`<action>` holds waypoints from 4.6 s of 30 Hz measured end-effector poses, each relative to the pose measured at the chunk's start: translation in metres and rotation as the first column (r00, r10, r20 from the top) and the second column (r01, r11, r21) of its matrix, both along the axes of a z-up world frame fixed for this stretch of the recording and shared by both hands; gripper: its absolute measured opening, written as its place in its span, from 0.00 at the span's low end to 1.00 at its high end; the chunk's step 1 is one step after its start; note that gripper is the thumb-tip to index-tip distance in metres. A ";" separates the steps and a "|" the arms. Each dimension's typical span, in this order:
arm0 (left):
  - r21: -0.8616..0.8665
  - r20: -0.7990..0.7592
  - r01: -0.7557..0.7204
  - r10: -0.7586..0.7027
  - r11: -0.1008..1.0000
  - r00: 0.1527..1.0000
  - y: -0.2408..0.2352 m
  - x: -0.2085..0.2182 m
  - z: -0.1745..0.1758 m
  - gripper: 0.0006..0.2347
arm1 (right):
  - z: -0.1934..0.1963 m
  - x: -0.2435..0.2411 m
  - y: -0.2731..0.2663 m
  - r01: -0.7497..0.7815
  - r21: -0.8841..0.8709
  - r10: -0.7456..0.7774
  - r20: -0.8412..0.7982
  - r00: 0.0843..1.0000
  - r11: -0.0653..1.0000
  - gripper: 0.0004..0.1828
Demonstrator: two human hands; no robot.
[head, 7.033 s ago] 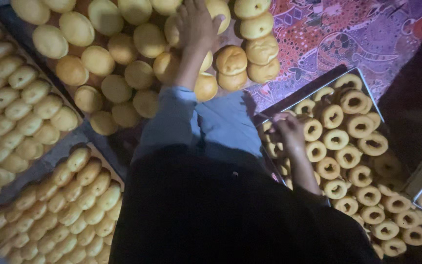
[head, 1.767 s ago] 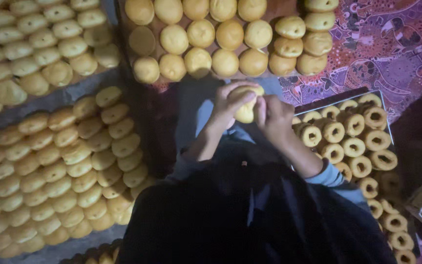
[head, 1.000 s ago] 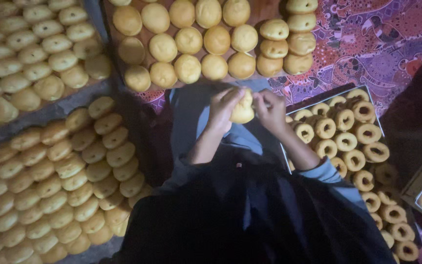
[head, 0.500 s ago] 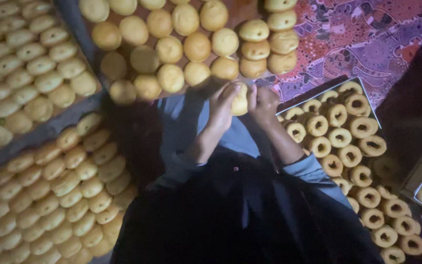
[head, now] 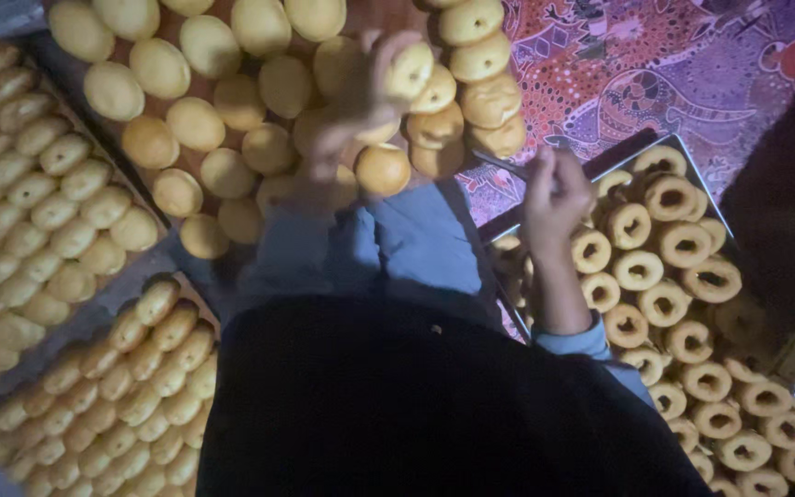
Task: The person repeatedly picks up round buns from a tray, uses a metal rod to poke a hole in the center of each bun, and places the finished buns into a separate tray. The process is repeated for many buns in a continuous sequence.
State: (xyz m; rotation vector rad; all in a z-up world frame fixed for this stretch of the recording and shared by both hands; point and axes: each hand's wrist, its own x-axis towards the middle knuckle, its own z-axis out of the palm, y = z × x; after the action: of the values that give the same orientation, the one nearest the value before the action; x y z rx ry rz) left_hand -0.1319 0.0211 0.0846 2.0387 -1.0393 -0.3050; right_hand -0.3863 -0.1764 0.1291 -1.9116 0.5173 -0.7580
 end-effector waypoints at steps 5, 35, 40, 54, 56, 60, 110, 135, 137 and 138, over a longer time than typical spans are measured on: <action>-0.001 0.047 0.126 -0.126 0.992 0.991 -0.017 0.052 -0.034 0.31 | -0.023 -0.005 -0.019 0.068 0.055 -0.063 -0.093 0.994 0.996 0.17; -0.615 -0.541 -0.551 0.206 0.565 0.815 0.040 -0.067 -0.038 0.31 | -0.018 -0.030 0.020 -0.113 0.215 0.152 -0.175 0.973 0.970 0.15; -0.642 -0.762 -0.662 -0.419 0.387 0.495 0.073 -0.178 0.013 0.29 | 0.011 -0.043 0.070 -0.165 0.064 0.157 0.123 0.980 0.984 0.12; -0.638 -0.748 -0.721 0.005 0.271 0.664 0.134 -0.273 0.046 0.13 | 0.051 -0.078 0.170 -0.366 -0.374 0.437 0.124 0.891 0.852 0.09; -0.593 -0.754 -0.702 0.032 0.394 0.656 0.134 -0.280 0.048 0.12 | 0.046 -0.071 0.180 -0.452 -0.404 0.527 0.092 0.845 0.795 0.08; -0.519 -0.779 -0.723 0.095 0.456 0.620 0.133 -0.285 0.050 0.12 | 0.043 -0.058 0.173 -0.488 -0.409 0.542 0.021 0.840 0.771 0.09; -0.017 -0.042 -0.201 0.200 0.979 0.979 0.000 0.077 -0.042 0.21 | -0.018 -0.024 -0.061 0.144 0.123 -0.146 0.008 0.989 0.982 0.19; -0.174 -0.015 -0.508 0.514 0.844 0.858 0.065 -0.185 -0.066 0.25 | -0.035 -0.084 0.039 -0.152 0.173 0.180 -0.162 0.970 0.973 0.16; -0.403 -0.542 -0.577 0.322 0.710 0.776 0.077 -0.200 -0.069 0.24 | -0.027 -0.088 0.065 -0.154 0.024 0.156 -0.141 0.978 0.988 0.13; -0.466 -0.734 -0.645 0.142 0.606 0.664 0.084 -0.211 -0.069 0.24 | -0.023 -0.090 0.077 -0.170 0.091 0.179 -0.101 0.979 0.981 0.12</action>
State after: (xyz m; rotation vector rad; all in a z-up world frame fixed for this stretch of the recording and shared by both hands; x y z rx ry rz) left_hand -0.3427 0.1050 0.0158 1.2343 -0.1310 -0.2579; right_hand -0.4766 -0.0991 0.1060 -1.9007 0.4332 -0.5139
